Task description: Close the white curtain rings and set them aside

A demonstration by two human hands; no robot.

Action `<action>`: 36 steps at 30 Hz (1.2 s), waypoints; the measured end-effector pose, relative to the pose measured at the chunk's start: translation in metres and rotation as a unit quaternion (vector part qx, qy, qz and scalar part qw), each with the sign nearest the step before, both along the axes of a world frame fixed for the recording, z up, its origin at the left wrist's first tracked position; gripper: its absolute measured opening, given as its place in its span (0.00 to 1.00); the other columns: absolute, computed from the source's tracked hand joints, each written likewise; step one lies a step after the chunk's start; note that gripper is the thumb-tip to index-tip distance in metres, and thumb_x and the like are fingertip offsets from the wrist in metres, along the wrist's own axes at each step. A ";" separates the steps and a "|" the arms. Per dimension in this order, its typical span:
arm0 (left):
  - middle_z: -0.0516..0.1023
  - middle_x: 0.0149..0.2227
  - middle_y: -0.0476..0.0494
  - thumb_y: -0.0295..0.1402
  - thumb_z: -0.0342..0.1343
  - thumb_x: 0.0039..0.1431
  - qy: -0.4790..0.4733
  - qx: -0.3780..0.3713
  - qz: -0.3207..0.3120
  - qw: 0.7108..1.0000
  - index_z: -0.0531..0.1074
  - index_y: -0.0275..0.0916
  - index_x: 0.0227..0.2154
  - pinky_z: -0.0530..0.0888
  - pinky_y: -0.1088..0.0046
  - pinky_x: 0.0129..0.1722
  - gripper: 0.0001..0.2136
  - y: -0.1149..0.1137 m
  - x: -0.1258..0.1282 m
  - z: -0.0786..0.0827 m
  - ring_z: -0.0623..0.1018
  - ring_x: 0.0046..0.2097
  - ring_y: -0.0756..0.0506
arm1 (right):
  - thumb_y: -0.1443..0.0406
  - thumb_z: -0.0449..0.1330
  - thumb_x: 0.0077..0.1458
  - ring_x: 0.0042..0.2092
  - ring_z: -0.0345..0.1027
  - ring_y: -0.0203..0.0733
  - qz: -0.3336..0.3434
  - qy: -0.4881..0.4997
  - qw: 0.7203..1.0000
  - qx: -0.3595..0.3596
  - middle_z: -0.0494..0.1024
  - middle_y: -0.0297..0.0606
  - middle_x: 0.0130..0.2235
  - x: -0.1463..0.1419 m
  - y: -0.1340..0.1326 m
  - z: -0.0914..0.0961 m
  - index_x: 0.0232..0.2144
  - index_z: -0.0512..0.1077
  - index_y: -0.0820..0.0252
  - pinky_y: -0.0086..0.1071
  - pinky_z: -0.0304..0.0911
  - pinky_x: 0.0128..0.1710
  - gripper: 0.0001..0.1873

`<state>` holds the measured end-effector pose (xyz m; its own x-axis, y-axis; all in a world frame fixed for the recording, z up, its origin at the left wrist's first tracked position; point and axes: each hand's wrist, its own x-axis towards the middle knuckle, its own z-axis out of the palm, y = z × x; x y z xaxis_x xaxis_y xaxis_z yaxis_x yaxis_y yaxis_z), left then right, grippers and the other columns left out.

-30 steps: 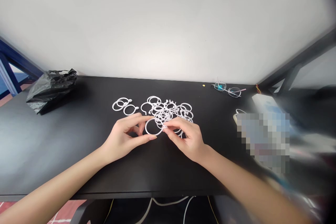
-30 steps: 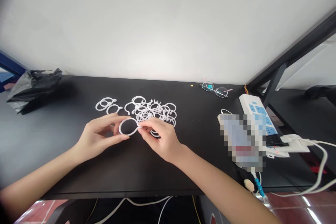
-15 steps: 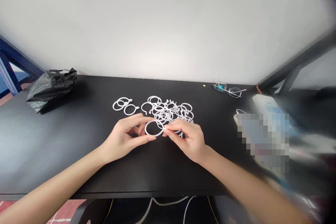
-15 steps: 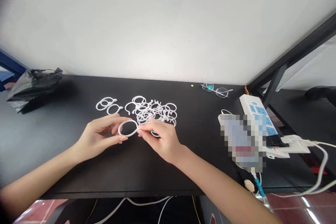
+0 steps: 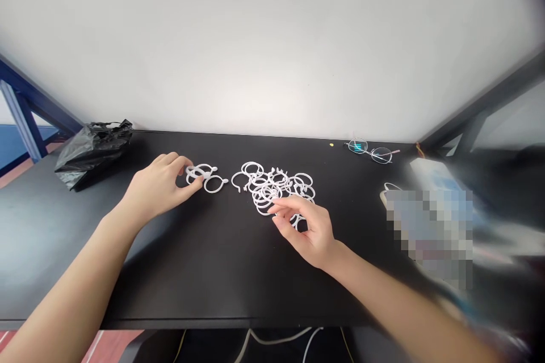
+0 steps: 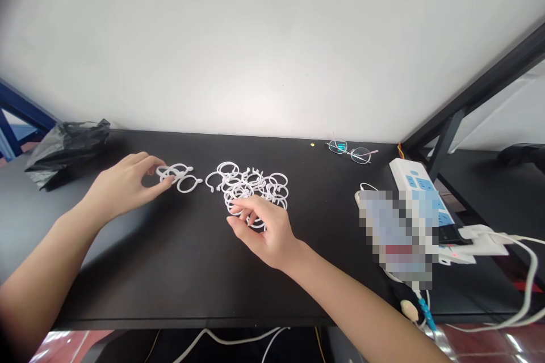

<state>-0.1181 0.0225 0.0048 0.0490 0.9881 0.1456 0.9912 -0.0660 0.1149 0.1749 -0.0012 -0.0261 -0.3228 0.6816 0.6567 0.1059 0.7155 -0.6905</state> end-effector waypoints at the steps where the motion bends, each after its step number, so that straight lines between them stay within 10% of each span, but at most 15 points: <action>1: 0.72 0.37 0.45 0.47 0.49 0.61 0.023 -0.021 0.011 0.999 0.69 0.40 0.38 0.64 0.72 0.29 0.15 0.000 -0.002 0.001 0.72 0.44 0.41 | 0.69 0.60 0.58 0.30 0.74 0.36 0.001 -0.004 1.000 0.003 0.80 0.38 0.33 0.000 0.000 0.000 0.44 0.72 0.58 0.30 0.73 0.30 0.11; 11: 0.72 0.43 0.39 0.49 0.49 0.62 0.042 0.035 -0.020 0.998 0.69 0.39 0.44 0.72 0.66 0.33 0.19 -0.004 0.008 -0.010 0.72 0.49 0.37 | 0.71 0.58 0.59 0.30 0.74 0.35 0.003 -0.010 1.000 0.005 0.80 0.37 0.32 -0.001 0.000 0.002 0.41 0.72 0.59 0.30 0.73 0.30 0.08; 18: 0.65 0.60 0.35 0.37 0.48 0.66 -0.051 0.070 -0.272 0.959 0.67 0.40 0.56 0.65 0.54 0.59 0.18 -0.007 0.041 -0.037 0.65 0.60 0.36 | 0.71 0.57 0.59 0.29 0.73 0.35 -0.006 -0.024 1.000 0.012 0.79 0.35 0.31 -0.002 -0.001 0.002 0.40 0.72 0.58 0.29 0.73 0.29 0.07; 36: 0.67 0.59 0.35 0.40 0.47 0.66 -0.171 -0.012 -0.246 0.954 0.72 0.40 0.42 0.66 0.52 0.59 0.13 0.001 0.032 -0.045 0.70 0.58 0.38 | 0.73 0.55 0.59 0.27 0.71 0.35 -0.014 -0.026 0.999 0.032 0.78 0.35 0.29 -0.002 0.000 0.004 0.37 0.72 0.58 0.29 0.70 0.27 0.08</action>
<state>-0.0859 0.0236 -0.0401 0.4612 0.8614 0.2127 0.7459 -0.5062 0.4328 0.1728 -0.0016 -0.0221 -0.3390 0.6479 0.6821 0.1604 0.7543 -0.6367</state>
